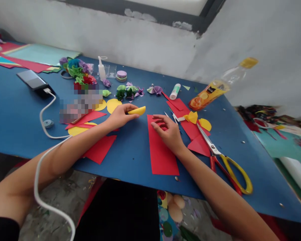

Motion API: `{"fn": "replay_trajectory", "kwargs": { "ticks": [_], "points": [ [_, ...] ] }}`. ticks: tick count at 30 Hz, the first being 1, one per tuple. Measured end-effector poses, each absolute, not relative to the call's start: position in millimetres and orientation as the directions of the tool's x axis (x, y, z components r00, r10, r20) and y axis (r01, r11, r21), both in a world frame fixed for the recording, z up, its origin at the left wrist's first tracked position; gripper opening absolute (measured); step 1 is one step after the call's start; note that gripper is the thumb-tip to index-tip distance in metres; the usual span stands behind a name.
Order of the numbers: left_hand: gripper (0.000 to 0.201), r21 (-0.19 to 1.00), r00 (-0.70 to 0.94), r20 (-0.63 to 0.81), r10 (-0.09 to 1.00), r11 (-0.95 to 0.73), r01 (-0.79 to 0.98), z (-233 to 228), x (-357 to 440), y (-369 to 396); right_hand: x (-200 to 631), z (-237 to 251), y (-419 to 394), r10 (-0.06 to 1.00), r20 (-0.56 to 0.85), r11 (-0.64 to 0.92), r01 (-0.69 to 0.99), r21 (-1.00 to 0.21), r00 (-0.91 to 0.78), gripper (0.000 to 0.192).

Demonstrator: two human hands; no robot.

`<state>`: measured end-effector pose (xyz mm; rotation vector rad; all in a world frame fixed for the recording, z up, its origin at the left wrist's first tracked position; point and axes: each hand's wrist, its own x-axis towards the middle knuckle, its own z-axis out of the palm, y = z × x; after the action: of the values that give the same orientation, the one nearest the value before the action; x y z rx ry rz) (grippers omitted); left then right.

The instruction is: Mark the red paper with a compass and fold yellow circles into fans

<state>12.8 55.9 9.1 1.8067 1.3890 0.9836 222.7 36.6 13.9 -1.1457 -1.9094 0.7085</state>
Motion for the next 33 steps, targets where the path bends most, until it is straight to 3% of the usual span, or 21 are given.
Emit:
{"fn": "replay_trajectory", "kwargs": {
  "ticks": [2,3,5,7,15,20,24,28,33],
  "points": [
    [0.029,0.927,0.213,0.128,0.969,-0.193,0.322,13.0,21.1,44.1,220.1,17.5,31.2,0.923,0.267,0.354,0.338,-0.872,-0.279,0.041],
    [0.028,0.982,0.239,0.091,0.967,-0.127,0.139,15.1,25.7,37.9,218.5,19.7,28.0,0.926,0.246,0.328,0.287,-0.9,-0.287,0.044],
    [0.026,0.99,0.27,0.046,0.962,-0.008,-0.14,18.8,34.3,26.8,215.1,23.9,21.4,0.927,0.246,0.313,0.225,-0.923,-0.282,0.045],
    [0.023,0.966,0.283,0.044,0.958,0.031,-0.256,21.2,40.5,18.3,212.2,27.6,15.6,0.93,0.28,0.33,0.205,-0.921,-0.238,0.041],
    [0.029,0.953,0.325,0.039,0.945,0.063,-0.296,20.9,45.0,10.6,211.3,30.7,7.1,0.9,0.372,0.424,0.254,-0.869,-0.228,0.019],
    [0.027,0.987,0.298,0.063,0.953,-0.014,-0.163,21.0,47.1,10.3,216.6,33.6,8.3,0.882,0.384,0.458,0.311,-0.833,-0.272,0.01],
    [0.028,0.993,0.259,0.115,0.959,-0.105,-0.052,20.1,46.0,11.9,220.3,34.9,8.9,0.869,0.298,0.43,0.301,-0.851,-0.395,0.018],
    [0.031,0.994,0.304,0.015,0.952,0.02,-0.111,18.0,45.1,12.2,221.7,29.6,11.0,0.84,0.288,0.425,0.229,-0.876,-0.46,0.027],
    [0.037,0.965,0.352,-0.097,0.931,0.174,-0.195,17.8,47.2,10.1,224.3,25.9,13.1,0.851,0.357,0.473,0.267,-0.839,-0.386,0.014]
  ]
}}
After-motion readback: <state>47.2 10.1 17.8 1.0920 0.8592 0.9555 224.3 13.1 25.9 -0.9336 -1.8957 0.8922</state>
